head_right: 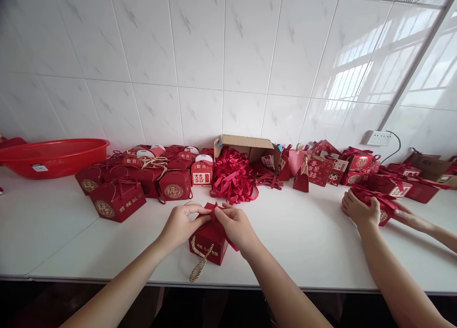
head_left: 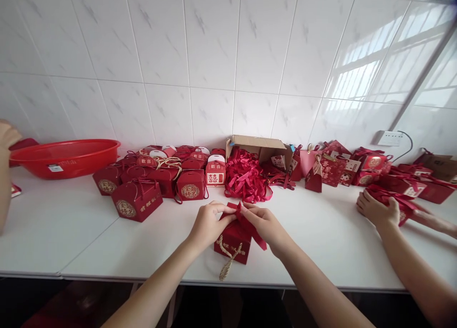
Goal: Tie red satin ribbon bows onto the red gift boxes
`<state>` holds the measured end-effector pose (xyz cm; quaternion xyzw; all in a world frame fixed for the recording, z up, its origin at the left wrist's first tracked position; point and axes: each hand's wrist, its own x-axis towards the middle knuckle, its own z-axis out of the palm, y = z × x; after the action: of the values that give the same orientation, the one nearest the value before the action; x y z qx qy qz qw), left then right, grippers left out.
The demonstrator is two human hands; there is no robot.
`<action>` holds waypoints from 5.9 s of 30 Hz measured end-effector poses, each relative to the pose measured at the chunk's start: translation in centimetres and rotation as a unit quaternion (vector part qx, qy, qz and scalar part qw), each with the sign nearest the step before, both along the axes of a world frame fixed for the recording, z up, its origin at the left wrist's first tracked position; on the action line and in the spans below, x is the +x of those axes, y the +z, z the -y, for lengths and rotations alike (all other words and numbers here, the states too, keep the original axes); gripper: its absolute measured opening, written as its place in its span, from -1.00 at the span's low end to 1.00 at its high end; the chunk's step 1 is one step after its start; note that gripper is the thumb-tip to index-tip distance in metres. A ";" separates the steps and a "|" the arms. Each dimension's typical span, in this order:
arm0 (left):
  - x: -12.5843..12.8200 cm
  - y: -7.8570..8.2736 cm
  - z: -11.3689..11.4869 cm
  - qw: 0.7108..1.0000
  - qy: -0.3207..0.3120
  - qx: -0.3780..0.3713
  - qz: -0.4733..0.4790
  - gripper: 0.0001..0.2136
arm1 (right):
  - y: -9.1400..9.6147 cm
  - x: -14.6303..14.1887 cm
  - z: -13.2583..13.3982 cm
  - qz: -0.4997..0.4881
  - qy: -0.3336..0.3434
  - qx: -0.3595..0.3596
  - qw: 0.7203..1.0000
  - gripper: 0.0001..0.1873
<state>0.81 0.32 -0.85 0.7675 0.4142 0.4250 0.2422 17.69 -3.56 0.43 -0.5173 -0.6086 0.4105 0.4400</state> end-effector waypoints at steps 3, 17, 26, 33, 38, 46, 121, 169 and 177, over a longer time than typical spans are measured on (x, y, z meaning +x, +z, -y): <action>-0.2 0.3 -0.1 1.000 -0.028 -0.007 -0.004 -0.86 | 0.1 1.1 1.0 0.136 -0.015 0.054 0.989 -0.71; -1.7 3.2 0.1 0.983 -0.155 0.014 -0.098 -0.82 | 2.3 2.5 0.8 0.270 0.133 0.258 0.918 -0.68; -2.1 4.5 0.0 0.961 -0.135 0.125 -0.206 -0.80 | -0.3 2.7 -0.3 0.363 0.155 0.363 0.844 -0.47; -2.3 4.7 -0.4 0.950 -0.138 0.141 -0.242 -0.83 | -0.9 3.0 -0.6 0.392 0.155 0.367 0.829 -0.54; -1.9 5.1 0.1 0.957 -0.131 0.141 -0.217 -0.85 | -0.7 2.7 -0.5 0.391 0.158 0.388 0.819 -0.55; -1.1 4.1 -0.7 0.961 -0.106 0.135 -0.215 -0.82 | -0.2 2.3 0.2 0.380 0.185 0.371 0.827 -0.61; 0.8 1.1 0.3 0.960 -0.160 -0.220 0.067 -0.78 | -3.3 3.4 -0.2 0.211 -0.017 0.418 0.883 -0.73; 0.8 1.3 0.7 0.967 -0.157 -0.200 0.012 -0.75 | -2.9 4.7 0.2 0.245 -0.066 0.453 0.854 -0.76; 1.1 1.2 0.6 0.967 -0.123 -0.219 0.048 -0.77 | -2.1 4.4 -0.3 0.275 -0.011 0.496 0.824 -0.76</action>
<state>1.87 -0.23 0.37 0.7194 0.3875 0.3275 0.4744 22.14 -3.28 -1.71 -0.3276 -0.8200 -0.1104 0.4562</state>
